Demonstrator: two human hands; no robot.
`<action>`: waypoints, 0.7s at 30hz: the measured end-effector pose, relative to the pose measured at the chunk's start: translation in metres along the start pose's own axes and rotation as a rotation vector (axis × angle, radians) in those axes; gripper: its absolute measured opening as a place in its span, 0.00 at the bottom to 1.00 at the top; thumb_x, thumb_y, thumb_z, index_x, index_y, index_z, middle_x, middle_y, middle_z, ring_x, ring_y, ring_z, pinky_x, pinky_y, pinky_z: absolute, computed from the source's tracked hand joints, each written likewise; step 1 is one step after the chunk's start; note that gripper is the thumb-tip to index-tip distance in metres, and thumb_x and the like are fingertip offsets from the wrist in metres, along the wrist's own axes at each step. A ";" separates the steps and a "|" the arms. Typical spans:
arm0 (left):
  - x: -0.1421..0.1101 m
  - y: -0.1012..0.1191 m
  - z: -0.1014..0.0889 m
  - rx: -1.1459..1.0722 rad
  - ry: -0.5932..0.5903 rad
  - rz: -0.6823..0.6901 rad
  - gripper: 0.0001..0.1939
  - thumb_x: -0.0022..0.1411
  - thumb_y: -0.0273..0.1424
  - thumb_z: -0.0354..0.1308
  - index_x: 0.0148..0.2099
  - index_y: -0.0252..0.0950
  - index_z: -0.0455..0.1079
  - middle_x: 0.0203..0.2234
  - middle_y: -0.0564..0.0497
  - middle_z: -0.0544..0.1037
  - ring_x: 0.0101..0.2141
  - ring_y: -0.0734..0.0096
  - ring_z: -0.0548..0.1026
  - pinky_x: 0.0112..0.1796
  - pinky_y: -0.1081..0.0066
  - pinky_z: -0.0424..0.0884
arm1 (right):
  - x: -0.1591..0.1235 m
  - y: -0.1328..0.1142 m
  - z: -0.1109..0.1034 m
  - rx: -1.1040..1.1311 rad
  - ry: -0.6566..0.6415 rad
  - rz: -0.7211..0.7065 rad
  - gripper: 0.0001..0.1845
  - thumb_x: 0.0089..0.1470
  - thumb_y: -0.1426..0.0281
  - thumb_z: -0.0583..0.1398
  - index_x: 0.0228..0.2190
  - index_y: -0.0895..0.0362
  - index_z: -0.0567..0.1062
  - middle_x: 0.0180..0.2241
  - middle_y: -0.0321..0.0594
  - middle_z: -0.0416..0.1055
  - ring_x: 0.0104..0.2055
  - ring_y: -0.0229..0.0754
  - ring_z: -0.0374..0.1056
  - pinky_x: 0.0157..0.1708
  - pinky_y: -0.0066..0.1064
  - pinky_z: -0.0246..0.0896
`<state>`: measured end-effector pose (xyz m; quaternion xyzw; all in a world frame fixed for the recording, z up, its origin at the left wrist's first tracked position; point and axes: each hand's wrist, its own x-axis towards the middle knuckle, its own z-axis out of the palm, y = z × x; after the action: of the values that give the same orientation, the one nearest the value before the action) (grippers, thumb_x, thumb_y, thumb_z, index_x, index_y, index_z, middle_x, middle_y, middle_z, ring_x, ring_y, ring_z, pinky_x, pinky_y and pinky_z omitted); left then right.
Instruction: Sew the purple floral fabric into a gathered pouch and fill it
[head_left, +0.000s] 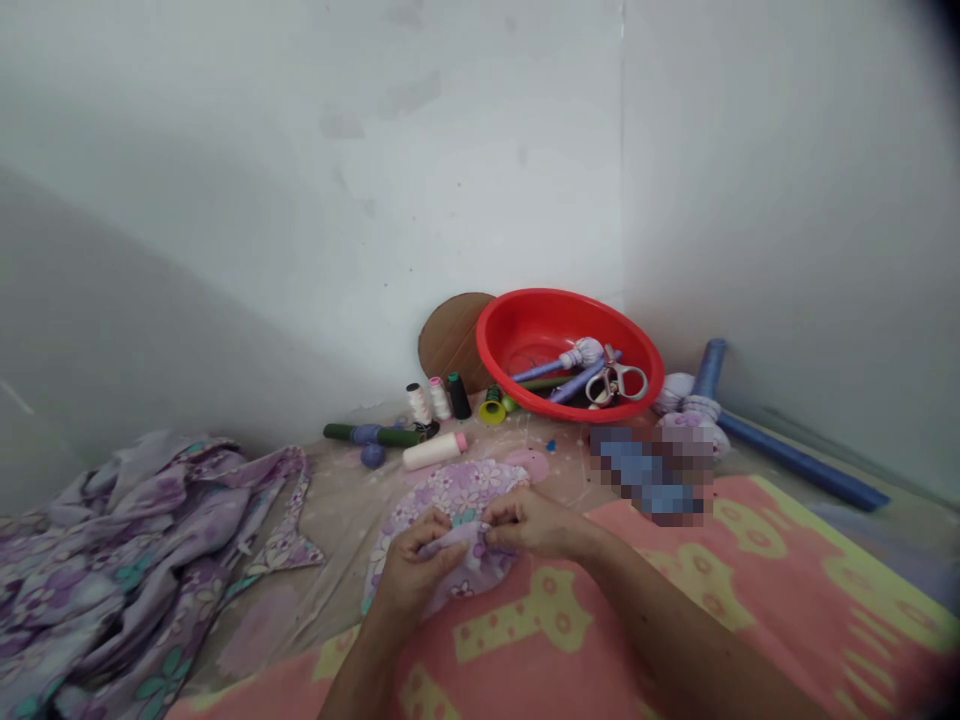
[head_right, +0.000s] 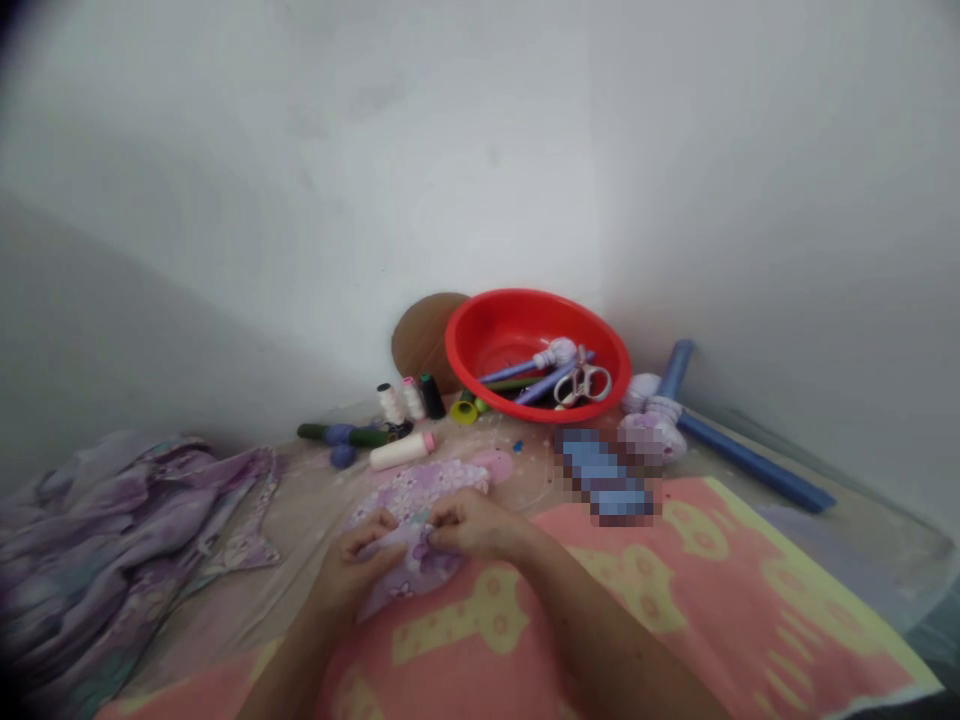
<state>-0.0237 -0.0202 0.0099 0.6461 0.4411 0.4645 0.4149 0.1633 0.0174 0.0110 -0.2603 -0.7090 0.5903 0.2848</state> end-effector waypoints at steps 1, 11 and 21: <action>0.000 0.001 0.000 -0.034 -0.002 -0.026 0.12 0.46 0.34 0.59 0.19 0.32 0.66 0.22 0.53 0.60 0.25 0.75 0.62 0.24 0.77 0.58 | -0.001 -0.001 -0.001 0.032 0.004 0.013 0.08 0.42 0.73 0.56 0.26 0.64 0.73 0.18 0.33 0.63 0.20 0.29 0.56 0.22 0.21 0.51; -0.002 0.003 -0.001 -0.178 0.028 -0.244 0.15 0.40 0.38 0.62 0.19 0.30 0.65 0.18 0.56 0.61 0.18 0.80 0.60 0.18 0.78 0.55 | -0.007 -0.009 -0.006 0.177 -0.042 0.112 0.08 0.37 0.73 0.58 0.24 0.63 0.75 0.15 0.30 0.62 0.15 0.26 0.50 0.17 0.19 0.47; -0.001 -0.008 -0.002 -0.238 0.062 -0.331 0.15 0.37 0.38 0.64 0.20 0.31 0.65 0.15 0.58 0.62 0.16 0.80 0.61 0.18 0.78 0.55 | -0.008 -0.004 -0.007 0.252 -0.087 0.101 0.09 0.37 0.75 0.58 0.25 0.63 0.75 0.12 0.28 0.57 0.14 0.25 0.44 0.15 0.20 0.38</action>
<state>-0.0270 -0.0188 0.0020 0.4967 0.4959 0.4585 0.5452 0.1736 0.0153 0.0153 -0.2320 -0.6269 0.6990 0.2541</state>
